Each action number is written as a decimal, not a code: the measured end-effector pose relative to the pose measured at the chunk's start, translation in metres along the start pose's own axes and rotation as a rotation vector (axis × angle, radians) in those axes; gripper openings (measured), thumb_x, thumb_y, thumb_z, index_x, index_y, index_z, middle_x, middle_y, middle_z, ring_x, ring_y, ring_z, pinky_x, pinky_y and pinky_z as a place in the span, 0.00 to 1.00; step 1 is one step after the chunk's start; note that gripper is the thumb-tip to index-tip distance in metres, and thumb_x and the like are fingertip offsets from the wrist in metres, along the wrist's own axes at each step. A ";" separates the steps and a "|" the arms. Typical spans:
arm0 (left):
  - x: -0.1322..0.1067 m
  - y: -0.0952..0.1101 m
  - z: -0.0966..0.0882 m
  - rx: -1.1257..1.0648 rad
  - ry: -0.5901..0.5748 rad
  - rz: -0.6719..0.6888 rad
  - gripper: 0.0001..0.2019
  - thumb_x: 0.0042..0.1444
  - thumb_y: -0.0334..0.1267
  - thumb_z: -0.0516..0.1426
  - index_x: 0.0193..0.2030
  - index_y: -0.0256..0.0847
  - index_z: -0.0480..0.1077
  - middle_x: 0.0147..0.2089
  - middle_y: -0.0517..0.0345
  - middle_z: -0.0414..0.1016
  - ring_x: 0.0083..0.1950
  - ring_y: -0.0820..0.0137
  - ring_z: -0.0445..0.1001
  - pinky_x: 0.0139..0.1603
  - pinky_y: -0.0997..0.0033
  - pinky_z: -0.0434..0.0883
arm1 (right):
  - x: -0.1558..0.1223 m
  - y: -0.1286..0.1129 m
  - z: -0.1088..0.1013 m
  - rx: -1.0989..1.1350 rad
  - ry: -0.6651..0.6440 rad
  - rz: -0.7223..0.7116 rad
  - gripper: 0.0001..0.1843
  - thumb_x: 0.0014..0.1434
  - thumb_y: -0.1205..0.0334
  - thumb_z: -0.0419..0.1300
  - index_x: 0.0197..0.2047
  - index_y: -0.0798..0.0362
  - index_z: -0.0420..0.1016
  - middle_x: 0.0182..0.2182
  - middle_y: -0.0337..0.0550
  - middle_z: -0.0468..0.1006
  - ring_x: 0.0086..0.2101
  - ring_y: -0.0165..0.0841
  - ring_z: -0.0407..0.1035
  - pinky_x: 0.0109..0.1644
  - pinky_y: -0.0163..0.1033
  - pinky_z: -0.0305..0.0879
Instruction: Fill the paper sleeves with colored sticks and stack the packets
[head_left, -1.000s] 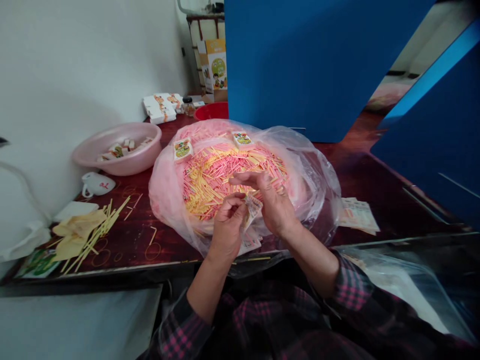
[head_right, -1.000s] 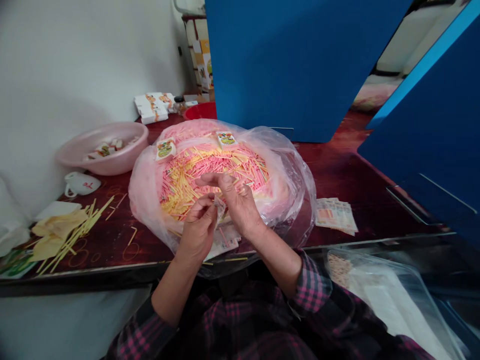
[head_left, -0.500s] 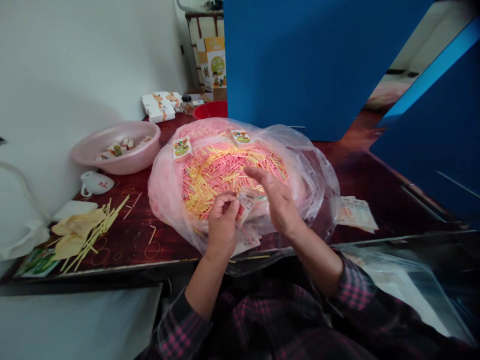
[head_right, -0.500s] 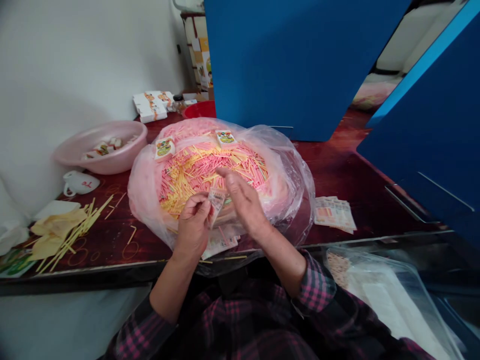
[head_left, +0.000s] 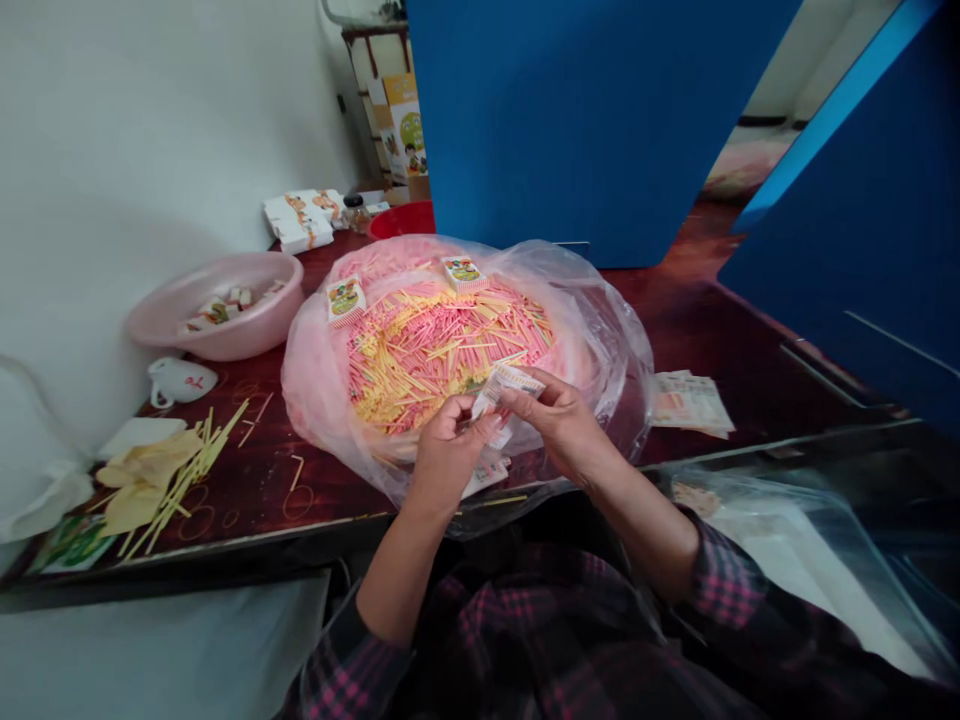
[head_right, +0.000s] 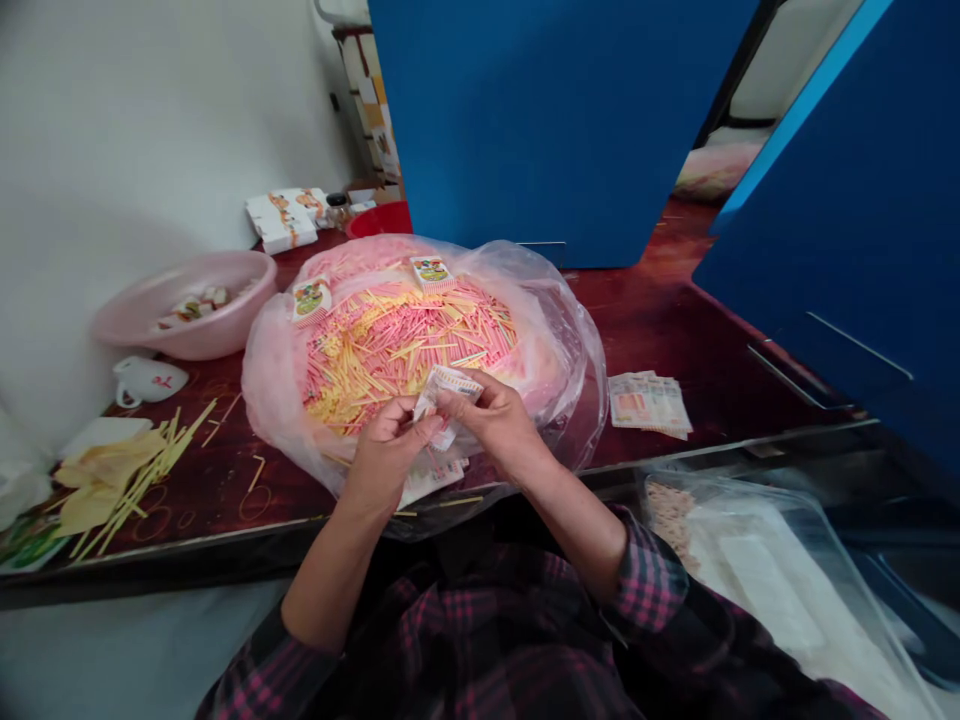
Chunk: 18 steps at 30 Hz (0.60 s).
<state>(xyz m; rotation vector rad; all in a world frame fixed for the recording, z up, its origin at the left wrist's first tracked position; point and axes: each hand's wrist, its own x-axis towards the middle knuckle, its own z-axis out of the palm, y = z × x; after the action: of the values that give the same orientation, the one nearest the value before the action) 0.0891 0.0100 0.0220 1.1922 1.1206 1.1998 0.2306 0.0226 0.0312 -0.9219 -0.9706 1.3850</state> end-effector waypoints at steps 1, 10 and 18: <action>-0.002 0.001 0.001 0.023 -0.017 -0.018 0.11 0.50 0.43 0.66 0.35 0.40 0.72 0.29 0.62 0.74 0.30 0.72 0.72 0.34 0.73 0.71 | -0.001 0.001 -0.001 0.000 0.005 -0.004 0.18 0.46 0.47 0.75 0.35 0.49 0.80 0.28 0.35 0.78 0.27 0.28 0.68 0.33 0.36 0.66; -0.004 -0.012 0.007 0.210 -0.166 -0.019 0.12 0.53 0.46 0.65 0.33 0.40 0.73 0.29 0.61 0.76 0.31 0.71 0.74 0.35 0.73 0.71 | -0.020 0.007 -0.016 -0.003 -0.042 -0.021 0.22 0.44 0.43 0.75 0.34 0.50 0.79 0.27 0.33 0.76 0.27 0.26 0.66 0.33 0.33 0.65; -0.028 -0.001 0.002 0.369 -0.339 -0.048 0.19 0.60 0.51 0.59 0.53 0.44 0.77 0.44 0.53 0.84 0.37 0.65 0.81 0.39 0.67 0.76 | -0.046 -0.035 -0.094 -0.404 0.386 -0.264 0.21 0.56 0.40 0.65 0.39 0.48 0.82 0.28 0.38 0.79 0.28 0.32 0.69 0.33 0.37 0.68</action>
<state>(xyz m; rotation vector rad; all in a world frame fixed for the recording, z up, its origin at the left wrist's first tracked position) 0.0900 -0.0185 0.0206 1.5714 1.1290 0.7330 0.3323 -0.0190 0.0309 -1.2550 -1.0436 0.7614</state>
